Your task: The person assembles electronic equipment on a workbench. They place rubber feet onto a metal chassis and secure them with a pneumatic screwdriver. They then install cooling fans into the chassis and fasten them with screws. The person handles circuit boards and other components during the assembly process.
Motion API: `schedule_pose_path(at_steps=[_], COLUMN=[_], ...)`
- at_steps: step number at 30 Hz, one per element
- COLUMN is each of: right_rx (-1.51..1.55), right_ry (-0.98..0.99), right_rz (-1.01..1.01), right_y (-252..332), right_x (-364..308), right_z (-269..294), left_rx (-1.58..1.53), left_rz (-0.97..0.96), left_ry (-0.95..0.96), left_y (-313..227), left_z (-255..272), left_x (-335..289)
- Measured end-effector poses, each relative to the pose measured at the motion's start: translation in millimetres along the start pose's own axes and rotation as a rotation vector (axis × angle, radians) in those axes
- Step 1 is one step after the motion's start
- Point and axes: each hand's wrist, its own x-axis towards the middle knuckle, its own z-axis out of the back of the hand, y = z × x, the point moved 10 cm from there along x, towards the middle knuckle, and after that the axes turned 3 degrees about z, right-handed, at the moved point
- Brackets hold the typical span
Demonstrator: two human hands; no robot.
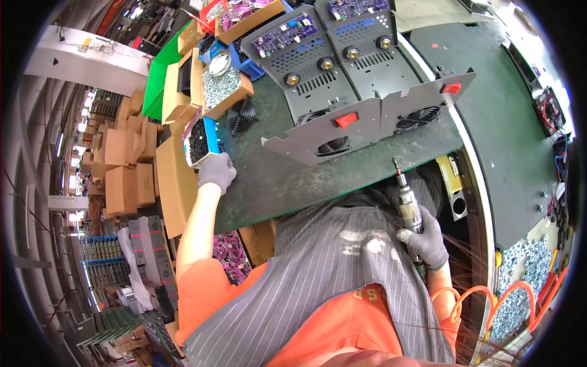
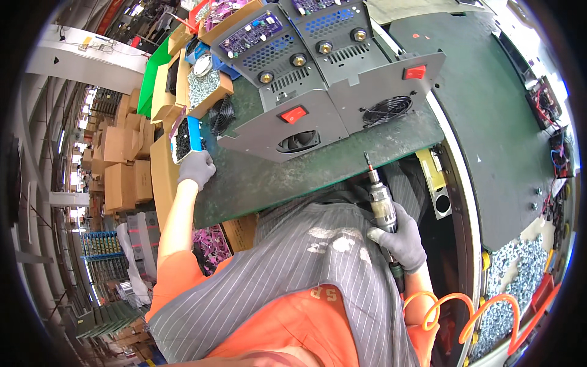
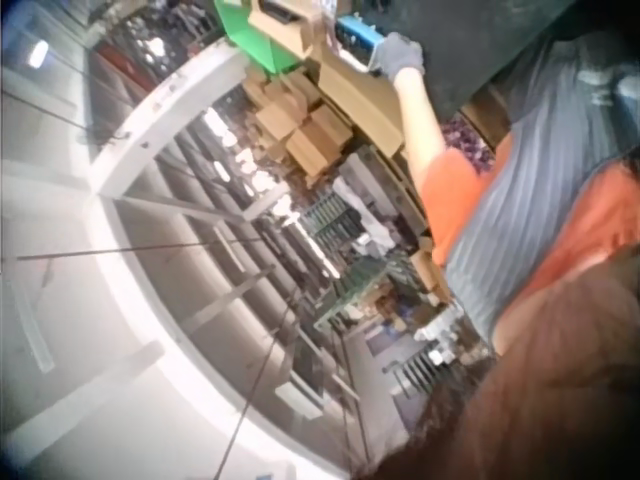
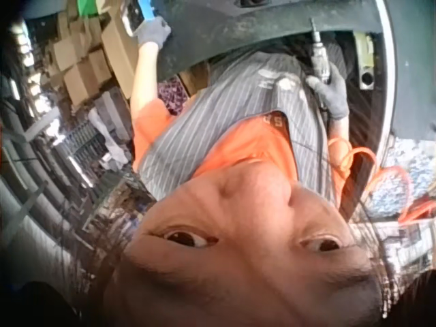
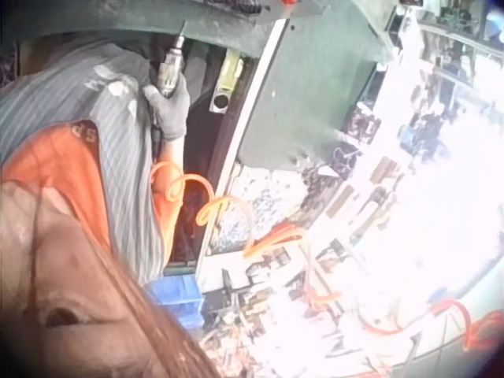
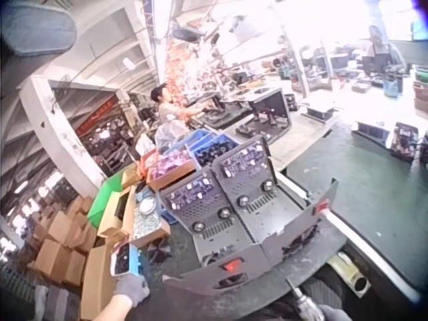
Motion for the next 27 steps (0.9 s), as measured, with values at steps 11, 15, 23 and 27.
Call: schedule_pose_path(at_steps=[11,15,23,27], right_rx=[0.176,0.006,0.013,0.044], right_ry=[0.072,0.192,0.146,0.126], right_rz=[0.014,-0.002,0.077,0.084], right_y=[24,48,58,58], right_x=[-19,-28,-32,-32], right_z=[8,0,7,12], left_rx=[-1.379,-1.896,-2.078,-2.058], left_rz=[-0.504,-0.595,-0.618,-0.611], left_ry=[0.916,1.117,1.373,1.387], left_y=[-188,-271,-343,-353], left_z=[-16,4,3,5], left_x=[-114,-125,-128,-130])
